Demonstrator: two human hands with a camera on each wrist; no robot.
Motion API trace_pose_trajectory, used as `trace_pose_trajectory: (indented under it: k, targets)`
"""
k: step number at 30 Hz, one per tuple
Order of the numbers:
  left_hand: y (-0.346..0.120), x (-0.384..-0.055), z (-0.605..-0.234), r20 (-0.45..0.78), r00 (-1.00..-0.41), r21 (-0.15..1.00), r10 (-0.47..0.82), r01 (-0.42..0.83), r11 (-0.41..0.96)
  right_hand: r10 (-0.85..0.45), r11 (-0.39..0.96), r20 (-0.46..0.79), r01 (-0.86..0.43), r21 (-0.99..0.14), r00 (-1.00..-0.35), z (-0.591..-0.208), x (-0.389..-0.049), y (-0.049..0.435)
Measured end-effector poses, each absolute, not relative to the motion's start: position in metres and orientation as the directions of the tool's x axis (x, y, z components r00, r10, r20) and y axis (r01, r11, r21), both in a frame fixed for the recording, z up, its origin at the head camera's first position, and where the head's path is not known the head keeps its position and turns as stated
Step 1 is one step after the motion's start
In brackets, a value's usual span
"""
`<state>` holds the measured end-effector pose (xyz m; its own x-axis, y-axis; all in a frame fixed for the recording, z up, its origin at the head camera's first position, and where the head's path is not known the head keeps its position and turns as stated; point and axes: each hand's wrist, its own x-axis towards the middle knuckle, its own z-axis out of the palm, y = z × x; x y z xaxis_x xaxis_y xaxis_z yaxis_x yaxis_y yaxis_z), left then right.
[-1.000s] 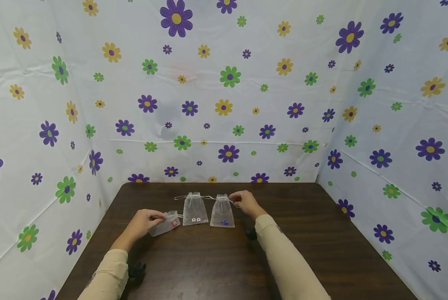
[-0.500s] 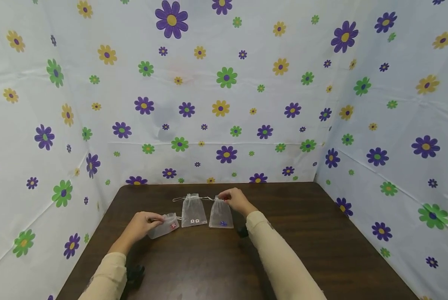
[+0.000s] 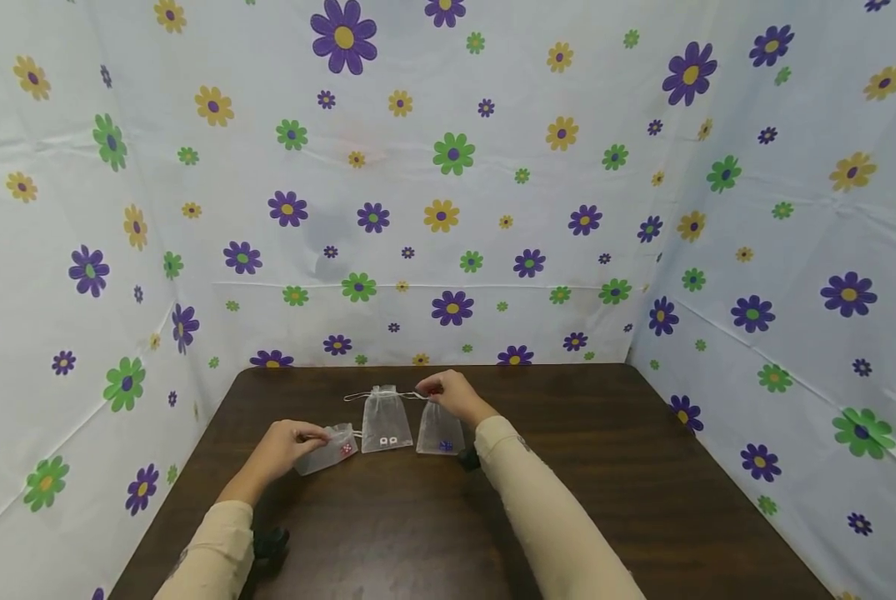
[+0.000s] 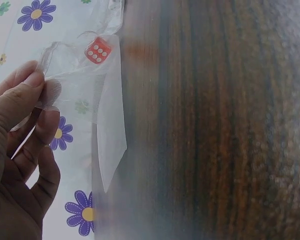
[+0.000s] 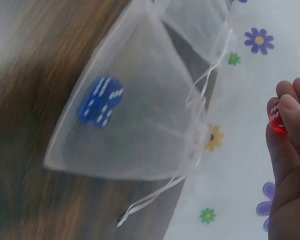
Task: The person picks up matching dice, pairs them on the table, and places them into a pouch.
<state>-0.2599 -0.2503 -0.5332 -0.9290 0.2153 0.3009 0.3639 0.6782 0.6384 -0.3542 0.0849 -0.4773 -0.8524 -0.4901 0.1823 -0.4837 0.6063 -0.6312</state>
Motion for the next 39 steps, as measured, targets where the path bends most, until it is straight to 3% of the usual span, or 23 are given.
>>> trace_pose_trajectory:
  k: [11,39]
  targets:
    - [-0.25,-0.258,-0.534,0.279,-0.94,0.655,0.197,0.337,0.677,-0.508,0.566,0.168,-0.474,-0.674,-0.845,-0.471,-0.345,0.054]
    - [-0.252,-0.256,-0.532,0.333,-0.909,0.626,0.252,0.413,0.661,-0.686,0.567,0.137,-0.643,-0.515,-0.715,-0.439,-0.319,-0.028]
